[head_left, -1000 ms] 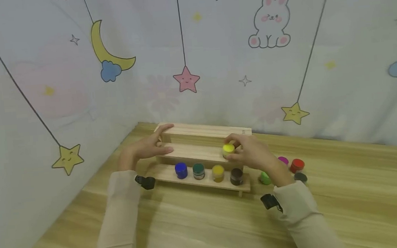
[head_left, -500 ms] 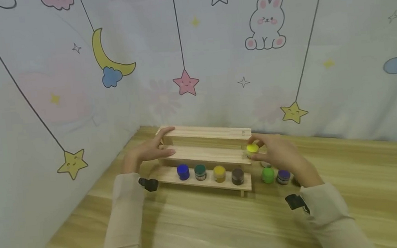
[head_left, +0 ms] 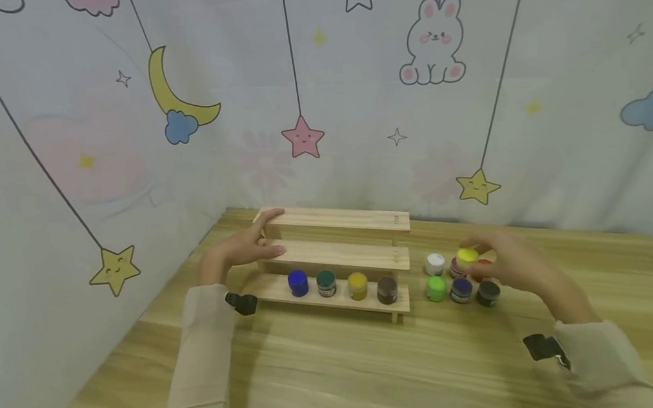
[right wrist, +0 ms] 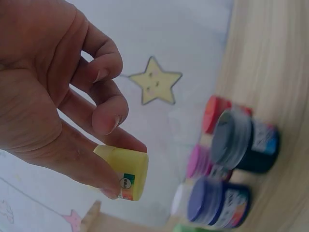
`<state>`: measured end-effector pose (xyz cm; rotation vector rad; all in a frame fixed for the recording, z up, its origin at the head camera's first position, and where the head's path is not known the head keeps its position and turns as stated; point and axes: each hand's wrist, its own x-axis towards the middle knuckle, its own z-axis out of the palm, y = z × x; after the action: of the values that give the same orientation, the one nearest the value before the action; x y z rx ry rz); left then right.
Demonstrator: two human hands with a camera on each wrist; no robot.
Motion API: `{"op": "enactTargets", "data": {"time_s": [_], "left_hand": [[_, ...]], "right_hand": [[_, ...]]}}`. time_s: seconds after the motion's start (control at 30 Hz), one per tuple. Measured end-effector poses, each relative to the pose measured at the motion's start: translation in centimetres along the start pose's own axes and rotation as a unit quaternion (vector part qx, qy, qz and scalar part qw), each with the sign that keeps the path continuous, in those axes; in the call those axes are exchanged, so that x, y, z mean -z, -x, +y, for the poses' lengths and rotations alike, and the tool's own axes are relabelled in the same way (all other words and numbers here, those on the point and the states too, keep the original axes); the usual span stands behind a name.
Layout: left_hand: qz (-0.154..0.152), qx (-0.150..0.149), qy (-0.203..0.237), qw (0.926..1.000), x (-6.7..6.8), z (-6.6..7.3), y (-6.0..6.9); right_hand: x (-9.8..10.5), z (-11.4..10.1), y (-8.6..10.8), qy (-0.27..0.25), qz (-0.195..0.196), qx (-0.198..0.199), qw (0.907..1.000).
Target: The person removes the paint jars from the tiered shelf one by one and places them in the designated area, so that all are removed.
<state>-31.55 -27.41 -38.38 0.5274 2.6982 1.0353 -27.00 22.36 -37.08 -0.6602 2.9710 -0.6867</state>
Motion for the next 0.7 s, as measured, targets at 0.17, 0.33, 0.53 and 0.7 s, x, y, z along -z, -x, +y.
{"op": "enactTargets", "data": {"time_s": [0.17,0.33,0.53,0.7], "left_hand": [[-0.001,0.009,0.006,0.9999,-0.1,0.2,0.0],[-0.001,0.011,0.011,0.9999,-0.1,0.1,0.1],[-0.007,0.001,0.016,0.9999,0.0,0.3,0.1],[-0.008,0.013,0.010,0.9998,-0.1,0.3,0.1]], "right_hand": [[0.0,1.8,1.5,0.005,-0.010,-0.016,0.9998],[-0.1,3.6,2.8,0.012,-0.009,-0.027,0.9995],[-0.1,5.3,4.2,0.020,-0.015,-0.055,0.9981],[-0.2,6.2,4.9,0.014,-0.031,-0.074,0.9966]]}}
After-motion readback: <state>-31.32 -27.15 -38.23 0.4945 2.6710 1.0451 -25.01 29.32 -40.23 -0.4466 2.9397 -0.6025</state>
